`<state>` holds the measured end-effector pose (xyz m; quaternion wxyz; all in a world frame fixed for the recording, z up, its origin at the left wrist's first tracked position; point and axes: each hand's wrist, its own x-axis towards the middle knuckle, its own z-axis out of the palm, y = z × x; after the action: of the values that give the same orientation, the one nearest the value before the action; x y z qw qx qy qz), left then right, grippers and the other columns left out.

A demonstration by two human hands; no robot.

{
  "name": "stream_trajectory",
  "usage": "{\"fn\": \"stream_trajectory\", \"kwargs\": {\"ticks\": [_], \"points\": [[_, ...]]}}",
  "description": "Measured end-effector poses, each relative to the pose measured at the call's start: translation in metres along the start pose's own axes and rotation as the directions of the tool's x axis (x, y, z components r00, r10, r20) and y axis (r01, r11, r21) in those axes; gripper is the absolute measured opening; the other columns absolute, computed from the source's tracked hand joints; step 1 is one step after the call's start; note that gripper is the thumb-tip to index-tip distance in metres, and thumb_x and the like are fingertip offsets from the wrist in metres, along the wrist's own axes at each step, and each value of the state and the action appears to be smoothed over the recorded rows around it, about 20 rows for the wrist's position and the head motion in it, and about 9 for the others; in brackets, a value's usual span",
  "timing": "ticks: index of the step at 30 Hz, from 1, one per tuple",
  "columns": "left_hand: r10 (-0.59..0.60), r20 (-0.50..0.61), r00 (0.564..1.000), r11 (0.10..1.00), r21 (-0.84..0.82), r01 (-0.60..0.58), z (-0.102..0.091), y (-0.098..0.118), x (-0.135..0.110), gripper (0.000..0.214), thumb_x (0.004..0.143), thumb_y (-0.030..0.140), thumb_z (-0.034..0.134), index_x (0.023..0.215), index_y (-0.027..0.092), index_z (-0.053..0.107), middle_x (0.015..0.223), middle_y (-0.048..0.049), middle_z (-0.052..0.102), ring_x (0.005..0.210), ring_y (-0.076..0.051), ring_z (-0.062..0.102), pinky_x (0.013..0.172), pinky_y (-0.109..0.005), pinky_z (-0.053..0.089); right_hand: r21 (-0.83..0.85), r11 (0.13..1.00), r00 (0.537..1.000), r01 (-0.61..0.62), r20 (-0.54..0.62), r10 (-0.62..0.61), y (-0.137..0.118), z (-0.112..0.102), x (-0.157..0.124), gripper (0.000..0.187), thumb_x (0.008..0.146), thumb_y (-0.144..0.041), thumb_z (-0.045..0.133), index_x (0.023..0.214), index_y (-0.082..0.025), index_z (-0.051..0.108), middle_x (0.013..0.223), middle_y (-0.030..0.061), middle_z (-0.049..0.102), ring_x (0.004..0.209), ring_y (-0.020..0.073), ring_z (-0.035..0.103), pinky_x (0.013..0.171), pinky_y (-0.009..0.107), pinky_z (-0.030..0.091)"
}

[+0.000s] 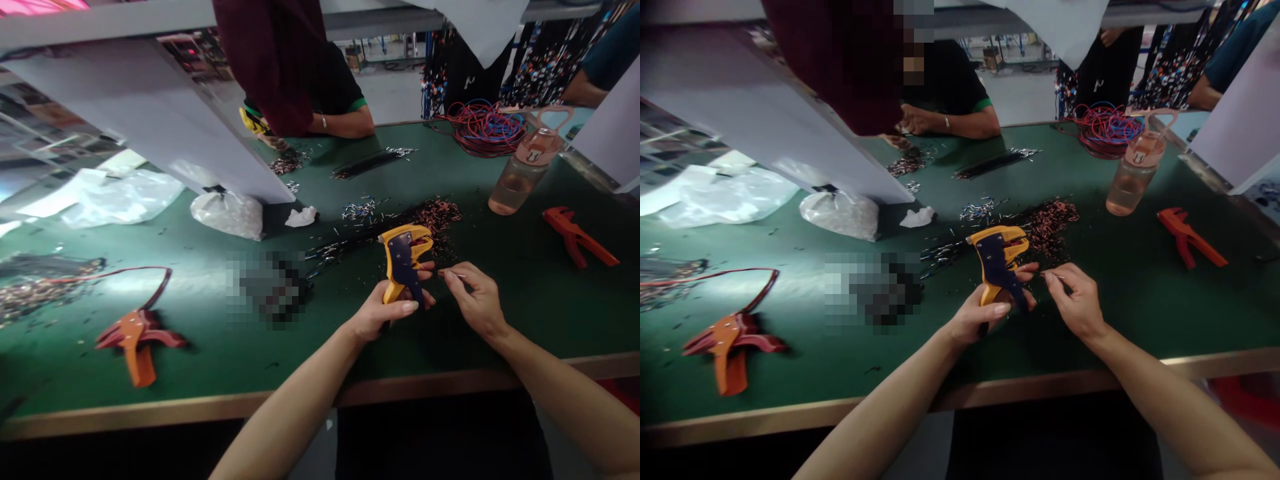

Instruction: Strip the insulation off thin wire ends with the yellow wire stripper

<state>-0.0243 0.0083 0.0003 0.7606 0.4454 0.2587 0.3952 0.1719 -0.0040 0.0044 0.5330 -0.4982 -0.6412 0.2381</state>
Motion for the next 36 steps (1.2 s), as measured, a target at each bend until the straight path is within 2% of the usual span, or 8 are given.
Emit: {"fn": "stream_trajectory", "kwargs": {"ticks": [3, 8, 16, 23, 26, 28, 31, 36], "points": [[0.006, -0.022, 1.000, 1.000, -0.002, -0.006, 0.000, -0.001, 0.000, 0.055, 0.067, 0.038, 0.085, 0.116, 0.017, 0.073, 0.119, -0.0139, 0.072, 0.084, -0.021, 0.068, 0.086, -0.038, 0.050, 0.020, 1.000, 1.000, -0.015, 0.027, 0.014, 0.000, 0.000, 0.000, 0.017, 0.090, -0.027, 0.063, 0.082, -0.022, 0.077, 0.076, 0.0037, 0.073, 0.070, 0.0171, 0.067, 0.064, 0.030, 0.054], [0.022, -0.076, 0.997, 0.998, -0.054, -0.026, 0.001, 0.004, 0.001, 0.054, 0.066, 0.037, 0.083, 0.115, 0.017, 0.073, 0.130, -0.0145, 0.067, 0.084, -0.021, 0.068, 0.082, -0.037, 0.051, 0.000, 1.000, 1.000, -0.010, -0.008, 0.010, 0.001, -0.005, 0.003, 0.012, 0.088, -0.029, 0.066, 0.085, -0.024, 0.076, 0.079, 0.0031, 0.075, 0.070, 0.0173, 0.066, 0.065, 0.031, 0.053], [-0.015, -0.073, 0.997, 0.999, -0.039, 0.012, 0.001, 0.004, 0.001, 0.052, 0.064, 0.036, 0.085, 0.112, 0.017, 0.074, 0.120, -0.0137, 0.072, 0.085, -0.022, 0.068, 0.081, -0.035, 0.051, -0.174, 0.973, 0.988, 0.151, -0.003, -0.153, 0.001, -0.010, 0.005, 0.015, 0.089, -0.030, 0.066, 0.078, -0.027, 0.077, 0.075, 0.0027, 0.076, 0.070, 0.0200, 0.069, 0.069, 0.036, 0.049], [-0.018, -0.054, 0.998, 1.000, -0.019, 0.017, -0.002, 0.003, 0.000, 0.061, 0.068, 0.040, 0.083, 0.122, 0.014, 0.070, 0.098, -0.0123, 0.076, 0.083, -0.023, 0.067, 0.080, -0.035, 0.050, -0.069, 0.990, 0.991, 0.124, 0.061, -0.120, 0.000, -0.012, 0.006, 0.009, 0.087, -0.030, 0.070, 0.086, -0.029, 0.079, 0.080, 0.0017, 0.079, 0.072, 0.0205, 0.072, 0.070, 0.035, 0.053], [-0.009, -0.080, 0.997, 1.000, -0.014, 0.008, -0.002, 0.004, 0.000, 0.055, 0.067, 0.038, 0.084, 0.116, 0.016, 0.072, 0.113, -0.0136, 0.074, 0.085, -0.022, 0.068, 0.082, -0.034, 0.051, -0.118, 0.977, 0.984, 0.179, -0.004, -0.181, 0.001, -0.013, 0.005, 0.011, 0.088, -0.026, 0.068, 0.083, -0.029, 0.078, 0.078, 0.0013, 0.080, 0.072, 0.0205, 0.073, 0.072, 0.036, 0.053], [0.001, -0.114, 0.993, 1.000, 0.001, -0.001, -0.002, 0.004, 0.001, 0.052, 0.065, 0.037, 0.086, 0.111, 0.017, 0.073, 0.120, -0.0135, 0.072, 0.087, -0.022, 0.069, 0.083, -0.034, 0.051, -0.139, 0.977, 0.981, 0.163, -0.082, -0.176, 0.001, -0.015, 0.005, 0.010, 0.088, -0.026, 0.069, 0.083, -0.028, 0.077, 0.080, 0.0018, 0.080, 0.073, 0.0207, 0.073, 0.072, 0.036, 0.053], [0.010, -0.158, 0.987, 0.999, 0.048, -0.002, -0.003, 0.003, 0.003, 0.052, 0.064, 0.035, 0.087, 0.111, 0.017, 0.073, 0.112, -0.0127, 0.074, 0.091, -0.023, 0.069, 0.085, -0.036, 0.053, -0.138, 0.984, 0.978, 0.108, -0.165, -0.131, 0.002, -0.016, 0.005, 0.009, 0.088, -0.029, 0.069, 0.084, -0.027, 0.076, 0.082, 0.0027, 0.080, 0.075, 0.0210, 0.073, 0.072, 0.036, 0.054], [0.021, -0.188, 0.982, 0.986, 0.165, 0.011, -0.004, 0.003, 0.003, 0.052, 0.064, 0.036, 0.088, 0.110, 0.016, 0.075, 0.116, -0.0117, 0.073, 0.099, -0.025, 0.067, 0.088, -0.036, 0.053, -0.090, 0.992, 0.976, 0.088, -0.189, -0.104, 0.000, -0.015, 0.003, 0.008, 0.088, -0.028, 0.070, 0.083, -0.025, 0.076, 0.081, 0.0020, 0.079, 0.074, 0.0198, 0.072, 0.069, 0.034, 0.056]]}}
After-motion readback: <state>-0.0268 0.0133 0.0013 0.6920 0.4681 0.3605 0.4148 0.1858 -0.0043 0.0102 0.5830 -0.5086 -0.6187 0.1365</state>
